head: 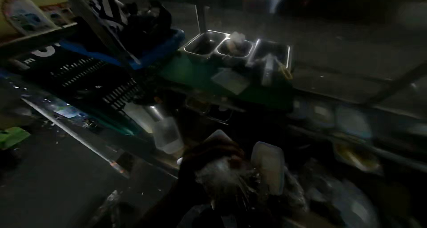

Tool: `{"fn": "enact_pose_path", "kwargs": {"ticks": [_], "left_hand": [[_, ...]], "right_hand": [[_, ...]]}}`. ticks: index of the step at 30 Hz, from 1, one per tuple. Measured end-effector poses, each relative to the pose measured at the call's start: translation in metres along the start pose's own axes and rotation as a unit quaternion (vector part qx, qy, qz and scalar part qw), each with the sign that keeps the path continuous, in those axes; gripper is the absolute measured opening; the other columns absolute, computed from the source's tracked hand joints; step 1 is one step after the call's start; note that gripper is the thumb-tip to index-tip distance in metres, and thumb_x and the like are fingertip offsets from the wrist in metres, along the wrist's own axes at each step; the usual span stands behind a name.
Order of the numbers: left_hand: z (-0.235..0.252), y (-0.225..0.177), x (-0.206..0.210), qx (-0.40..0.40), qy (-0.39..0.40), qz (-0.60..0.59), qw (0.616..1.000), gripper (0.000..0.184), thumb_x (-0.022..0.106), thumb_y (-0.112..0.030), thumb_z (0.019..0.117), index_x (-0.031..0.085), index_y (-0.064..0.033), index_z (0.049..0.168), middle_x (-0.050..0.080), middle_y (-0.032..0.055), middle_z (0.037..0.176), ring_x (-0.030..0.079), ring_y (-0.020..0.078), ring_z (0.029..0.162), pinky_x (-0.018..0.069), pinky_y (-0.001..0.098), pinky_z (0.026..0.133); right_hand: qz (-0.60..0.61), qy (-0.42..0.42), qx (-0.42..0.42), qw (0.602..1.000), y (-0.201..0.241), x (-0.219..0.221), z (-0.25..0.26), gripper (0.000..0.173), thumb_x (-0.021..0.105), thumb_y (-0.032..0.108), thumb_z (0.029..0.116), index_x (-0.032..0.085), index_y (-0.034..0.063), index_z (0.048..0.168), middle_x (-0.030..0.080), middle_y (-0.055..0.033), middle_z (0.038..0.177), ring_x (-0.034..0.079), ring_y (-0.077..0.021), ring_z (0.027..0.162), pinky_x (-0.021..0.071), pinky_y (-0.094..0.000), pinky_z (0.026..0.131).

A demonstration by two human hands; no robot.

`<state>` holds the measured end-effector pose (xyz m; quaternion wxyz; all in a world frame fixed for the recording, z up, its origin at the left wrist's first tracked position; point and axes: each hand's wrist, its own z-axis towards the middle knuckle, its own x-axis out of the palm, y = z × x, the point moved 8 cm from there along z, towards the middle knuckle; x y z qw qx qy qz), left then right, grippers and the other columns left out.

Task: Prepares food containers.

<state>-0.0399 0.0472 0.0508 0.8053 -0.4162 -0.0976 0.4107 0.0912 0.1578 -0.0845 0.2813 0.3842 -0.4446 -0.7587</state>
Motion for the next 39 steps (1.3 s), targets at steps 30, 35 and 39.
{"fn": "enact_pose_path", "kwargs": {"ticks": [30, 35, 39], "left_hand": [[-0.099, 0.168, -0.031, -0.453, 0.184, 0.009, 0.873, 0.067, 0.067, -0.011, 0.0963, 0.037, -0.0045, 0.155, 0.049, 0.0122, 0.152, 0.050, 0.0167, 0.137, 0.0390, 0.0338, 0.116], [-0.117, 0.196, -0.032, -0.420, 0.081, 0.020, 0.904, 0.056, 0.067, -0.025, 0.0972, 0.051, -0.0046, 0.147, 0.064, 0.0110, 0.134, 0.063, 0.0143, 0.119, 0.0511, 0.0305, 0.104], [-0.127, 0.200, -0.056, -0.401, 0.098, 0.109, 0.904, 0.051, 0.067, -0.021, 0.0946, 0.058, -0.0021, 0.141, 0.065, 0.0153, 0.133, 0.063, 0.0216, 0.122, 0.0476, 0.0373, 0.108]], "right_hand": [[-0.132, 0.086, 0.363, 0.918, -0.083, 0.088, 0.130, 0.063, 0.084, 0.042, 0.0807, 0.063, 0.0152, 0.134, 0.069, -0.0129, 0.118, 0.069, -0.0271, 0.104, 0.0582, -0.0507, 0.090], [-0.107, 0.093, 0.358, 0.923, -0.081, 0.086, 0.127, 0.033, 0.062, 0.032, 0.1023, 0.068, 0.0153, 0.130, 0.069, -0.0074, 0.125, 0.066, -0.0209, 0.114, 0.0542, -0.0454, 0.099], [-0.140, 0.144, 0.286, 0.937, -0.081, 0.078, 0.124, 0.031, 0.064, 0.025, 0.1004, 0.069, 0.0165, 0.129, 0.072, -0.0055, 0.120, 0.068, -0.0187, 0.109, 0.0559, -0.0446, 0.097]]}}
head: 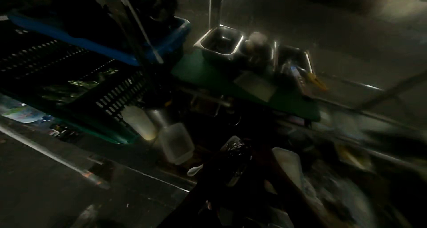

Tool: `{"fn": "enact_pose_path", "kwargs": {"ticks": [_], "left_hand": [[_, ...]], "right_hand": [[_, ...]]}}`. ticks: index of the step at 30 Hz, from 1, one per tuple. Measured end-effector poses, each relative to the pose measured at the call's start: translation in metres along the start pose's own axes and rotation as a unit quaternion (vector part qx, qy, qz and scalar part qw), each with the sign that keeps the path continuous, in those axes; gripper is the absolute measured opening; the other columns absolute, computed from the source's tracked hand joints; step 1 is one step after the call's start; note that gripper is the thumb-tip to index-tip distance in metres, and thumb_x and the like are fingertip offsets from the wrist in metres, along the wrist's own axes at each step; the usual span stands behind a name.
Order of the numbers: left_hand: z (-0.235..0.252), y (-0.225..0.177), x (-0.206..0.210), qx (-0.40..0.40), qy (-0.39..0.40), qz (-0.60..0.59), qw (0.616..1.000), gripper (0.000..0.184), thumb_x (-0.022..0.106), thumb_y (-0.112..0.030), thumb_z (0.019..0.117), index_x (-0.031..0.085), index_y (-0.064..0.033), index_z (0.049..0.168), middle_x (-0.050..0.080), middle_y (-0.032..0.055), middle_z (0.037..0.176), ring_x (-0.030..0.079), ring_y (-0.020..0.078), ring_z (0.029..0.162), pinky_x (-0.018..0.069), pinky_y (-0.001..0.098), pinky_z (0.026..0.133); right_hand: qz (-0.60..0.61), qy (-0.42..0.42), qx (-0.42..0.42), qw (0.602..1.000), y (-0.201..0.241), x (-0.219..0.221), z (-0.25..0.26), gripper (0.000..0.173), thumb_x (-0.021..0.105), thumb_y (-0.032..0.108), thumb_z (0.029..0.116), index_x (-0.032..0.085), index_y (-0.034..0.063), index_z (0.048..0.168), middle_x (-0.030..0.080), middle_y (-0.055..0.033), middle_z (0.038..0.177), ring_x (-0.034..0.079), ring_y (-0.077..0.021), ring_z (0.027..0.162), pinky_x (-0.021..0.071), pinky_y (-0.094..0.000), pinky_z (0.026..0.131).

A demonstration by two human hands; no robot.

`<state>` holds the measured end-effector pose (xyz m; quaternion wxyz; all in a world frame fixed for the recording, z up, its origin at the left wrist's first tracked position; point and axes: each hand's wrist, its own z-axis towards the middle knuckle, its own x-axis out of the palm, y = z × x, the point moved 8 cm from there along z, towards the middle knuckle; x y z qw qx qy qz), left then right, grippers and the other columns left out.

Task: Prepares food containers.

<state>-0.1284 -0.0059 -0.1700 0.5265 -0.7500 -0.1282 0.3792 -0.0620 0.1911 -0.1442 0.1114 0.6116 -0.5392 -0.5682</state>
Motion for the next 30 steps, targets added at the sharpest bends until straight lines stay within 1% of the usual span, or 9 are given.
{"fn": "enact_pose_path", "kwargs": {"ticks": [3, 6, 8, 11, 14, 19, 24, 26, 30], "left_hand": [[0.000, 0.006, -0.005, 0.032, -0.031, 0.052, 0.998, 0.046, 0.064, -0.025, 0.0967, 0.062, -0.0075, 0.139, 0.068, 0.0105, 0.129, 0.065, 0.0195, 0.118, 0.0508, 0.0401, 0.105], [0.001, -0.003, -0.015, 0.062, -0.053, 0.064, 0.995, 0.038, 0.067, -0.025, 0.0947, 0.068, -0.0051, 0.128, 0.072, 0.0100, 0.117, 0.069, 0.0178, 0.106, 0.0560, 0.0383, 0.096], [-0.001, -0.015, -0.023, 0.066, -0.060, 0.098, 0.991, 0.033, 0.065, -0.027, 0.0973, 0.071, -0.0075, 0.123, 0.073, 0.0083, 0.112, 0.070, 0.0170, 0.101, 0.0569, 0.0374, 0.092], [-0.003, -0.026, -0.033, 0.030, -0.062, 0.084, 0.994, 0.029, 0.064, -0.029, 0.0978, 0.073, -0.0089, 0.117, 0.074, 0.0037, 0.103, 0.070, 0.0116, 0.093, 0.0588, 0.0328, 0.086], [-0.007, -0.028, -0.036, -0.007, -0.051, 0.085, 0.995, 0.028, 0.065, -0.031, 0.0980, 0.074, -0.0114, 0.116, 0.074, 0.0012, 0.101, 0.070, 0.0091, 0.092, 0.0586, 0.0316, 0.086], [-0.015, -0.055, -0.041, 0.092, -0.113, 0.155, 0.977, 0.023, 0.064, -0.028, 0.0975, 0.077, -0.0097, 0.103, 0.075, 0.0018, 0.091, 0.071, 0.0109, 0.084, 0.0599, 0.0332, 0.079], [-0.015, -0.074, -0.044, 0.122, -0.127, 0.169, 0.970, 0.024, 0.063, -0.029, 0.0983, 0.077, -0.0094, 0.103, 0.074, 0.0023, 0.091, 0.071, 0.0119, 0.084, 0.0603, 0.0347, 0.080], [-0.012, -0.070, -0.047, 0.083, -0.119, 0.149, 0.978, 0.026, 0.063, -0.031, 0.0991, 0.076, -0.0104, 0.107, 0.074, 0.0022, 0.096, 0.071, 0.0116, 0.088, 0.0602, 0.0351, 0.083], [-0.010, -0.082, -0.045, 0.093, -0.123, 0.171, 0.973, 0.024, 0.062, -0.029, 0.0994, 0.077, -0.0104, 0.104, 0.074, 0.0026, 0.090, 0.070, 0.0132, 0.081, 0.0590, 0.0372, 0.077]], "right_hand": [[-0.002, 0.005, -0.020, 1.000, 0.003, -0.004, -0.008, 0.030, 0.067, 0.025, 0.0989, 0.070, 0.0166, 0.128, 0.072, -0.0033, 0.117, 0.069, -0.0151, 0.105, 0.0577, -0.0405, 0.094], [0.001, -0.019, 0.009, 1.000, 0.008, -0.013, -0.014, 0.026, 0.071, 0.022, 0.0963, 0.073, 0.0096, 0.119, 0.073, -0.0090, 0.107, 0.070, -0.0193, 0.096, 0.0580, -0.0422, 0.088], [-0.025, -0.024, -0.023, 0.999, 0.012, -0.015, -0.015, 0.025, 0.067, 0.024, 0.0985, 0.074, 0.0134, 0.120, 0.072, -0.0061, 0.111, 0.069, -0.0173, 0.099, 0.0580, -0.0417, 0.090], [-0.037, -0.043, -0.086, 0.995, 0.029, -0.023, -0.018, 0.019, 0.070, 0.023, 0.0970, 0.077, 0.0157, 0.112, 0.075, -0.0025, 0.105, 0.071, -0.0142, 0.095, 0.0601, -0.0395, 0.087], [-0.020, -0.006, -0.087, 0.996, 0.030, -0.021, -0.022, 0.021, 0.069, 0.023, 0.0972, 0.076, 0.0157, 0.116, 0.075, -0.0007, 0.107, 0.071, -0.0117, 0.095, 0.0598, -0.0370, 0.088], [0.041, -0.029, -0.156, 0.986, 0.046, -0.037, -0.033, 0.020, 0.070, 0.015, 0.0955, 0.076, 0.0111, 0.114, 0.075, -0.0019, 0.103, 0.071, -0.0098, 0.088, 0.0618, -0.0319, 0.080], [0.042, -0.046, -0.201, 0.978, 0.053, -0.048, -0.037, 0.020, 0.071, 0.014, 0.0942, 0.075, 0.0112, 0.114, 0.074, -0.0019, 0.104, 0.071, -0.0105, 0.087, 0.0623, -0.0325, 0.079], [0.053, -0.050, -0.212, 0.974, 0.049, -0.048, -0.035, 0.020, 0.069, 0.013, 0.0954, 0.074, 0.0121, 0.115, 0.073, -0.0010, 0.101, 0.070, -0.0093, 0.079, 0.0627, -0.0306, 0.072], [0.066, -0.063, -0.214, 0.973, 0.049, -0.053, -0.031, 0.019, 0.069, 0.012, 0.0948, 0.075, 0.0111, 0.114, 0.073, -0.0023, 0.098, 0.070, -0.0115, 0.076, 0.0631, -0.0329, 0.071]]}}
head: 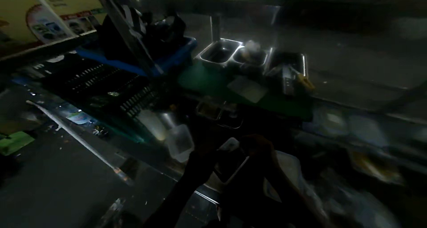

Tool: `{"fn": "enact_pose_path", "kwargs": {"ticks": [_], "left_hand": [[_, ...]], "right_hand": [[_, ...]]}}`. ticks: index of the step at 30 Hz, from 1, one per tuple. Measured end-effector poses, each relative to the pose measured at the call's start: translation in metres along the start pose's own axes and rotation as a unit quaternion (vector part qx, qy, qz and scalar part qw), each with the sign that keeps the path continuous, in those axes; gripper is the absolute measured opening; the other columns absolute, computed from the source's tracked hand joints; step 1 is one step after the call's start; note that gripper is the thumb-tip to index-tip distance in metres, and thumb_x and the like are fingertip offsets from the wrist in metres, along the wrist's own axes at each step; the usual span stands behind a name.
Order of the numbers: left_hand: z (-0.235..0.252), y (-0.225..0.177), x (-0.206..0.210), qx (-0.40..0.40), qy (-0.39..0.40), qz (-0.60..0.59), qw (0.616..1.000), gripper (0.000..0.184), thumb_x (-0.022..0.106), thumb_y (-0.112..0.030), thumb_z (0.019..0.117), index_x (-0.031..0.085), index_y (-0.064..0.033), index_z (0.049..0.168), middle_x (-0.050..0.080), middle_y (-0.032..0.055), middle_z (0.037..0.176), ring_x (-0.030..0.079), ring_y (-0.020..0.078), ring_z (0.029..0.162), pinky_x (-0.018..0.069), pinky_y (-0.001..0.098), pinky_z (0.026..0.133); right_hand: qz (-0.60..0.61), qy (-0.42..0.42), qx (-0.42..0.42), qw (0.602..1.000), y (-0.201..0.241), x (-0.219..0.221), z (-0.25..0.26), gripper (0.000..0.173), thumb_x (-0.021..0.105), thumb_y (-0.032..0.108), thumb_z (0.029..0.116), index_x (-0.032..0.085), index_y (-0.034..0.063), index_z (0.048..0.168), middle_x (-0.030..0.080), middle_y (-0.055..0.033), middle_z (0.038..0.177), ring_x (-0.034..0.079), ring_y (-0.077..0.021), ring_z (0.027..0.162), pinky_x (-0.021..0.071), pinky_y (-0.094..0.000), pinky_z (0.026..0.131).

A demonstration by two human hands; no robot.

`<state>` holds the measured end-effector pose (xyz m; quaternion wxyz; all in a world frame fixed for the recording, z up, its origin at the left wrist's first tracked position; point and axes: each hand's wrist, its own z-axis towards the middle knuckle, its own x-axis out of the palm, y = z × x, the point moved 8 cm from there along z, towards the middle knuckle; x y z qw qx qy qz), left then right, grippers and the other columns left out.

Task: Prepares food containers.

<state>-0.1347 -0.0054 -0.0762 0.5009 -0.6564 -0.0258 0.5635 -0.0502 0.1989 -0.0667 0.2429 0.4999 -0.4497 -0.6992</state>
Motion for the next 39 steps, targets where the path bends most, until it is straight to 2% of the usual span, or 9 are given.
{"fn": "enact_pose_path", "kwargs": {"ticks": [3, 7, 11, 14, 21, 31, 34, 36, 39], "left_hand": [[-0.001, 0.008, 0.004, -0.023, -0.006, -0.074, 0.997, 0.022, 0.065, -0.028, 0.0982, 0.077, -0.0102, 0.103, 0.073, -0.0007, 0.088, 0.068, 0.0074, 0.076, 0.0599, 0.0296, 0.074], [0.004, -0.005, -0.006, -0.001, -0.020, -0.040, 0.999, 0.025, 0.063, -0.029, 0.0985, 0.076, -0.0082, 0.104, 0.074, 0.0017, 0.089, 0.069, 0.0101, 0.080, 0.0592, 0.0335, 0.078], [0.006, 0.003, 0.003, -0.023, 0.027, -0.018, 0.999, 0.028, 0.061, -0.032, 0.0999, 0.075, -0.0080, 0.105, 0.073, 0.0037, 0.091, 0.069, 0.0128, 0.086, 0.0585, 0.0361, 0.084], [0.012, -0.001, -0.008, -0.018, 0.002, -0.024, 1.000, 0.028, 0.063, -0.033, 0.0986, 0.076, -0.0080, 0.103, 0.073, 0.0025, 0.086, 0.069, 0.0105, 0.077, 0.0594, 0.0327, 0.075], [0.011, -0.014, -0.021, 0.020, -0.003, -0.040, 0.999, 0.025, 0.064, -0.032, 0.0985, 0.076, -0.0108, 0.104, 0.073, -0.0009, 0.088, 0.068, 0.0064, 0.076, 0.0603, 0.0278, 0.072], [0.020, -0.004, -0.019, -0.005, 0.073, -0.062, 0.995, 0.028, 0.066, -0.034, 0.0975, 0.072, -0.0144, 0.117, 0.074, -0.0029, 0.100, 0.070, 0.0040, 0.086, 0.0601, 0.0253, 0.080], [0.016, 0.003, -0.023, -0.014, 0.051, -0.036, 0.998, 0.024, 0.065, -0.031, 0.0977, 0.076, -0.0143, 0.111, 0.075, -0.0024, 0.096, 0.069, 0.0040, 0.085, 0.0588, 0.0253, 0.080], [0.017, 0.002, -0.028, -0.008, 0.045, -0.018, 0.999, 0.027, 0.062, -0.032, 0.0999, 0.076, -0.0124, 0.110, 0.075, 0.0006, 0.095, 0.070, 0.0071, 0.086, 0.0588, 0.0286, 0.082], [0.016, -0.005, -0.030, 0.054, 0.018, -0.029, 0.998, 0.030, 0.059, -0.035, 0.1020, 0.077, -0.0122, 0.109, 0.076, 0.0006, 0.097, 0.070, 0.0065, 0.087, 0.0590, 0.0286, 0.082]], "right_hand": [[0.000, 0.001, -0.012, 1.000, -0.003, -0.001, 0.000, 0.020, 0.068, 0.013, 0.0963, 0.074, 0.0109, 0.115, 0.072, -0.0033, 0.101, 0.070, -0.0123, 0.078, 0.0636, -0.0335, 0.071], [-0.036, -0.042, -0.071, 0.996, 0.010, -0.011, 0.002, 0.019, 0.069, 0.016, 0.0945, 0.076, 0.0123, 0.111, 0.073, -0.0014, 0.099, 0.070, -0.0108, 0.085, 0.0619, -0.0319, 0.076], [-0.028, 0.020, 0.009, 0.999, -0.002, -0.003, 0.004, 0.019, 0.068, 0.016, 0.0972, 0.074, 0.0098, 0.115, 0.072, -0.0044, 0.105, 0.070, -0.0140, 0.091, 0.0611, -0.0358, 0.083], [-0.038, -0.038, -0.060, 0.997, 0.012, -0.011, 0.004, 0.017, 0.069, 0.016, 0.0943, 0.076, 0.0114, 0.109, 0.072, -0.0008, 0.098, 0.069, -0.0090, 0.089, 0.0605, -0.0293, 0.081], [-0.033, -0.047, -0.119, 0.991, 0.024, -0.017, 0.002, 0.016, 0.067, 0.015, 0.0954, 0.076, 0.0116, 0.109, 0.072, 0.0006, 0.099, 0.069, -0.0067, 0.090, 0.0607, -0.0265, 0.081], [-0.018, 0.024, -0.056, 0.998, 0.007, -0.008, 0.015, 0.020, 0.068, 0.021, 0.0965, 0.075, 0.0091, 0.112, 0.073, -0.0017, 0.105, 0.069, -0.0072, 0.095, 0.0593, -0.0275, 0.088], [-0.018, 0.048, -0.023, 0.998, 0.009, -0.010, 0.012, 0.024, 0.069, 0.031, 0.0974, 0.075, 0.0126, 0.111, 0.071, 0.0004, 0.103, 0.068, -0.0064, 0.092, 0.0594, -0.0275, 0.084], [-0.007, 0.052, -0.029, 0.998, 0.012, -0.014, 0.015, 0.026, 0.070, 0.035, 0.0959, 0.075, 0.0178, 0.115, 0.068, 0.0019, 0.109, 0.067, -0.0069, 0.096, 0.0596, -0.0280, 0.083], [-0.031, 0.094, -0.045, 0.994, 0.014, -0.013, 0.019, 0.046, 0.075, 0.039, 0.0918, 0.067, 0.0253, 0.135, 0.058, -0.0005, 0.140, 0.058, -0.0125, 0.124, 0.0570, -0.0340, 0.096]]}}
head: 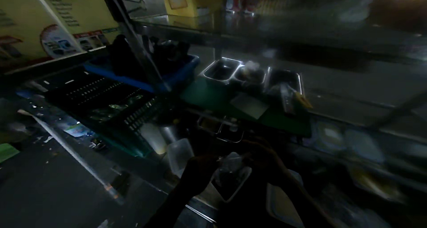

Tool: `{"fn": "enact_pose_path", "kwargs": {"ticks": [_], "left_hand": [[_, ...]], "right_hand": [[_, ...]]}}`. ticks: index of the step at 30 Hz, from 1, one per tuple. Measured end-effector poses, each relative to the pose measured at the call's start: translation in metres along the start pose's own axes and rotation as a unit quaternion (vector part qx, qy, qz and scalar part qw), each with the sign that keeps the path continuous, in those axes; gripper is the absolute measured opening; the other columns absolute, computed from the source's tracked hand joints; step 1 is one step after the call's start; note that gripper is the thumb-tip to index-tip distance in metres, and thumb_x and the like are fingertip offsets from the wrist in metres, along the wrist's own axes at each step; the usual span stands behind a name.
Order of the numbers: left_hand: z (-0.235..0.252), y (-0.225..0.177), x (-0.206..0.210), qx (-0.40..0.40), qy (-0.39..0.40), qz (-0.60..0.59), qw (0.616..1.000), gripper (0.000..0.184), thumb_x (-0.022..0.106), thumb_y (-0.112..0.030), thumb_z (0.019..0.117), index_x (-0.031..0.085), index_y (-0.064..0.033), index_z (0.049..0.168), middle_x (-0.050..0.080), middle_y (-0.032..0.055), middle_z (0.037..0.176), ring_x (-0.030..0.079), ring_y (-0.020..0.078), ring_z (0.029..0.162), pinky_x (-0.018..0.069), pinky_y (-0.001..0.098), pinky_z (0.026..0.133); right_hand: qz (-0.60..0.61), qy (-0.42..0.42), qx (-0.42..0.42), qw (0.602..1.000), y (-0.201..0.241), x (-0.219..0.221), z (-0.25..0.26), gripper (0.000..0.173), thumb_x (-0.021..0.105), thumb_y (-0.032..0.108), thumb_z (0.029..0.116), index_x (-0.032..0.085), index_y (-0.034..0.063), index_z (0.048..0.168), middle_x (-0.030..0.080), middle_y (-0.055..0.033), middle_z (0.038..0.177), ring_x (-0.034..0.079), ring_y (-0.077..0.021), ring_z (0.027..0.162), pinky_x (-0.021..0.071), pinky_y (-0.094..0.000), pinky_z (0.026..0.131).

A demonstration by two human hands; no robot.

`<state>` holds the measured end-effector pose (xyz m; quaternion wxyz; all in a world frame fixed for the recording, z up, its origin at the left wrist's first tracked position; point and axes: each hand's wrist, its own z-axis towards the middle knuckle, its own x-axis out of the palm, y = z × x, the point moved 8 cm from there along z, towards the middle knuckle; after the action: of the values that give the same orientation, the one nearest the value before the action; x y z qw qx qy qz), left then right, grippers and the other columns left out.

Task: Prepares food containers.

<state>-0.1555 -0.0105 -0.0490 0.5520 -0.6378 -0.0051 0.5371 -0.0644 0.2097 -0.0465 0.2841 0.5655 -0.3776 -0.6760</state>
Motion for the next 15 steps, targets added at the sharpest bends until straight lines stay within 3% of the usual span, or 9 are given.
{"fn": "enact_pose_path", "kwargs": {"ticks": [2, 4, 5, 7, 11, 13, 15], "left_hand": [[0.002, -0.005, -0.005, 0.027, -0.013, -0.003, 1.000, 0.026, 0.060, -0.034, 0.1018, 0.077, -0.0154, 0.110, 0.076, -0.0028, 0.102, 0.070, 0.0026, 0.092, 0.0592, 0.0243, 0.084], [0.005, -0.009, -0.014, 0.023, -0.035, 0.003, 0.999, 0.021, 0.063, -0.030, 0.0995, 0.079, -0.0171, 0.106, 0.075, -0.0039, 0.103, 0.069, 0.0024, 0.093, 0.0594, 0.0232, 0.084], [0.006, -0.009, -0.018, 0.016, -0.045, 0.010, 0.999, 0.018, 0.065, -0.027, 0.0977, 0.079, -0.0167, 0.104, 0.074, -0.0031, 0.102, 0.069, 0.0034, 0.091, 0.0599, 0.0238, 0.082], [0.003, -0.007, -0.022, -0.004, -0.053, 0.023, 0.998, 0.015, 0.068, -0.021, 0.0952, 0.078, -0.0137, 0.103, 0.074, -0.0009, 0.098, 0.070, 0.0055, 0.087, 0.0603, 0.0252, 0.080], [-0.004, -0.010, -0.028, 0.020, -0.087, 0.020, 0.996, 0.019, 0.065, -0.028, 0.0967, 0.079, -0.0160, 0.100, 0.073, -0.0043, 0.093, 0.068, 0.0022, 0.083, 0.0591, 0.0219, 0.076], [-0.010, -0.008, -0.026, 0.014, -0.089, 0.020, 0.996, 0.022, 0.064, -0.030, 0.0981, 0.079, -0.0134, 0.101, 0.073, -0.0013, 0.092, 0.069, 0.0064, 0.079, 0.0600, 0.0268, 0.073], [-0.013, -0.011, -0.029, 0.021, -0.098, 0.023, 0.995, 0.023, 0.064, -0.032, 0.0984, 0.079, -0.0143, 0.100, 0.072, -0.0029, 0.089, 0.068, 0.0047, 0.076, 0.0598, 0.0251, 0.071]], "right_hand": [[-0.033, 0.031, -0.005, 0.999, 0.002, 0.002, 0.004, 0.036, 0.075, 0.034, 0.0920, 0.073, 0.0174, 0.123, 0.064, -0.0030, 0.131, 0.061, -0.0141, 0.119, 0.0550, -0.0352, 0.099], [-0.038, 0.020, -0.040, 0.998, 0.008, -0.003, 0.005, 0.018, 0.076, 0.024, 0.0919, 0.077, 0.0107, 0.104, 0.071, -0.0016, 0.109, 0.067, -0.0092, 0.101, 0.0579, -0.0292, 0.090], [-0.033, 0.010, -0.056, 0.998, 0.009, -0.006, 0.005, 0.015, 0.076, 0.023, 0.0916, 0.077, 0.0102, 0.100, 0.072, -0.0007, 0.104, 0.068, -0.0073, 0.096, 0.0586, -0.0269, 0.087], [-0.018, 0.014, -0.063, 0.998, 0.008, -0.005, 0.003, 0.017, 0.076, 0.025, 0.0923, 0.077, 0.0109, 0.101, 0.072, 0.0004, 0.102, 0.068, -0.0064, 0.094, 0.0589, -0.0261, 0.085], [0.050, 0.002, -0.073, 0.996, 0.019, -0.018, 0.001, 0.010, 0.075, 0.020, 0.0933, 0.078, 0.0130, 0.101, 0.071, 0.0029, 0.097, 0.068, -0.0053, 0.084, 0.0604, -0.0236, 0.076], [0.044, 0.004, -0.094, 0.995, 0.023, -0.018, 0.000, 0.008, 0.073, 0.017, 0.0943, 0.077, 0.0126, 0.100, 0.070, 0.0024, 0.096, 0.067, -0.0057, 0.082, 0.0599, -0.0239, 0.074], [0.025, -0.005, -0.112, 0.993, 0.029, -0.019, -0.001, 0.009, 0.071, 0.017, 0.0954, 0.077, 0.0114, 0.099, 0.069, 0.0019, 0.092, 0.066, -0.0055, 0.080, 0.0591, -0.0234, 0.073]]}}
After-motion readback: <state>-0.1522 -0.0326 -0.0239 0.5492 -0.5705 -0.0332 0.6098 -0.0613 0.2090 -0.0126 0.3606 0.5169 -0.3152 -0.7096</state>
